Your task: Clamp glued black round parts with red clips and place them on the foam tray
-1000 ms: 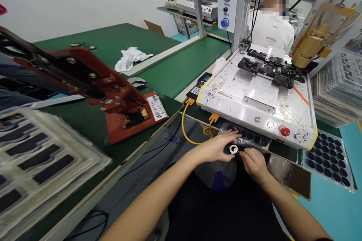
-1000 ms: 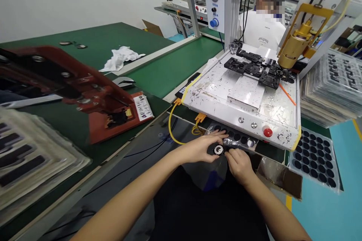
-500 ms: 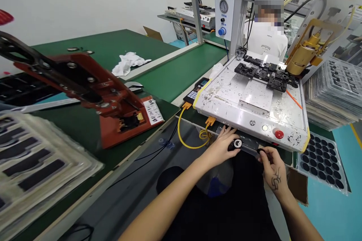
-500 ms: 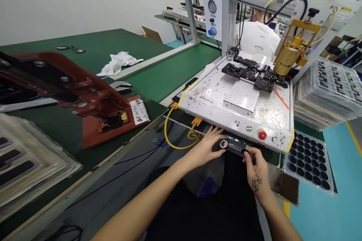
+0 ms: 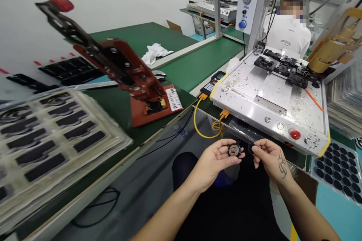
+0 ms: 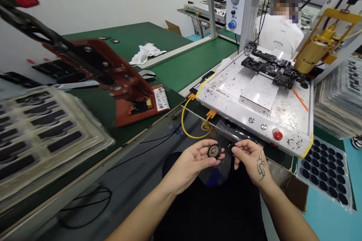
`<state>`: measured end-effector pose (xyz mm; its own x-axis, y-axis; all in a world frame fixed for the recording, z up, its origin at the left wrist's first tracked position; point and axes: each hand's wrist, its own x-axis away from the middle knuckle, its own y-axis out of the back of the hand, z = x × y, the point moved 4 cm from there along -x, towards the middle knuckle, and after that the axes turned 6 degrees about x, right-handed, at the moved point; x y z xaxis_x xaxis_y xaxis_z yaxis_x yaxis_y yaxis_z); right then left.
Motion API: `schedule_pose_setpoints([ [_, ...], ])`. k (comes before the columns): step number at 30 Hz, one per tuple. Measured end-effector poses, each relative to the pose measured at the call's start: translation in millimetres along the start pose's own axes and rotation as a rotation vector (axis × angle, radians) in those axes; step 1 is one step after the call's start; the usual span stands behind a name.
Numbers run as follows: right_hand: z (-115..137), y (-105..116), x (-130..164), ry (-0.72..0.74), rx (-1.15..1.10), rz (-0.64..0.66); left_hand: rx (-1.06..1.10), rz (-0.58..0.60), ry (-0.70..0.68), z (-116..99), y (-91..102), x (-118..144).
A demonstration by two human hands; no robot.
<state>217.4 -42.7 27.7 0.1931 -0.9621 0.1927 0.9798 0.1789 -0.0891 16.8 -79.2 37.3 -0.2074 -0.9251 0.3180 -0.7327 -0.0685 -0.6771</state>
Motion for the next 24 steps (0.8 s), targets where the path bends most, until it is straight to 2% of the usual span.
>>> schedule_pose_setpoints([
  [8,13,-8,2,0.024,0.103,0.086,0.02,-0.011,-0.064,-10,3.8,25],
  [14,19,-16,7,-0.131,-0.007,0.228,0.01,-0.001,-0.12,-6,7.9,33],
  [17,23,-22,9,-0.167,-0.018,0.256,0.013,0.011,-0.122,-3,8.7,34],
  [24,23,-26,10,-0.122,0.091,0.307,0.013,0.015,-0.126,-3,10.4,37],
])
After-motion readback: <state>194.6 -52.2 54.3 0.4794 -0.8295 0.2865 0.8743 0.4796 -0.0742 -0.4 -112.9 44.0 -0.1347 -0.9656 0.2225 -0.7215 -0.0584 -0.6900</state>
